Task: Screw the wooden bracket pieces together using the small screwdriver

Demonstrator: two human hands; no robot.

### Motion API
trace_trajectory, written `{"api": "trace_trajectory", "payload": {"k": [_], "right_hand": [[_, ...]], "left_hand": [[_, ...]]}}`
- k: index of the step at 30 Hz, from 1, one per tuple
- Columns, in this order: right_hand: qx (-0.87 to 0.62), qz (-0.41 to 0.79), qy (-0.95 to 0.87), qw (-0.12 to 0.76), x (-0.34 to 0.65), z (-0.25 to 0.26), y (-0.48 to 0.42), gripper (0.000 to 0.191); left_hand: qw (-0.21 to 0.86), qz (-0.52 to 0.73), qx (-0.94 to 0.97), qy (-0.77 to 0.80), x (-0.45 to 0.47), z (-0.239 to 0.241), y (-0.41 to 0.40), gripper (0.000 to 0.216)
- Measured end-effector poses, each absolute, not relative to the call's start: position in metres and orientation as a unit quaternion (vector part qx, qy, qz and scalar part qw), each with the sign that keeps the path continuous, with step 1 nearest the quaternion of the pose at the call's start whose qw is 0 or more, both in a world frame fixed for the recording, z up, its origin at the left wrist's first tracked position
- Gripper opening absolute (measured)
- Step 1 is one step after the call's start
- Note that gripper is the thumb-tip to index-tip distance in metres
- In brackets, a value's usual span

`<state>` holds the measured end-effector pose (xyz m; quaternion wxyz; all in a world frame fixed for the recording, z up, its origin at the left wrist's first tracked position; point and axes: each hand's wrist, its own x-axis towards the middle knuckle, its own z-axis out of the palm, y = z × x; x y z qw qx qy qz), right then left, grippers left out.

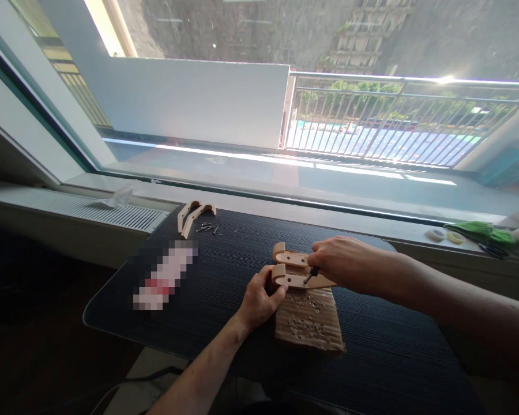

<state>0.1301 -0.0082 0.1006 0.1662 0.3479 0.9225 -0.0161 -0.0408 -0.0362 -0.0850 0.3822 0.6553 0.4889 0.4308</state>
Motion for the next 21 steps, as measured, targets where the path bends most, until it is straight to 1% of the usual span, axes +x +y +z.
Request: {"api": "trace_trajectory", "payload": {"k": [3,11,16,21], "right_hand": [[0.345,-0.022,0.925,0.158,0.131,0.097,-0.005,0.019],[0.375,-0.005,0.909,0.18,0.126,0.095,-0.008,0.019],[0.393,0.02,0.9,0.184,0.125,0.106,-0.013,0.013],[0.363,0.015,0.914,0.178,0.124,0.108,-0.013,0.019]], "left_hand": [[0.381,0.428,0.658,0.489,-0.041,-0.085,-0.036,0.028],[0.382,0.428,0.658,0.489,-0.041,-0.085,-0.036,0.032],[0.407,0.442,0.648,0.468,-0.041,-0.081,-0.038,0.034],[0.411,0.454,0.642,0.462,-0.04,-0.081,-0.038,0.034]]}}
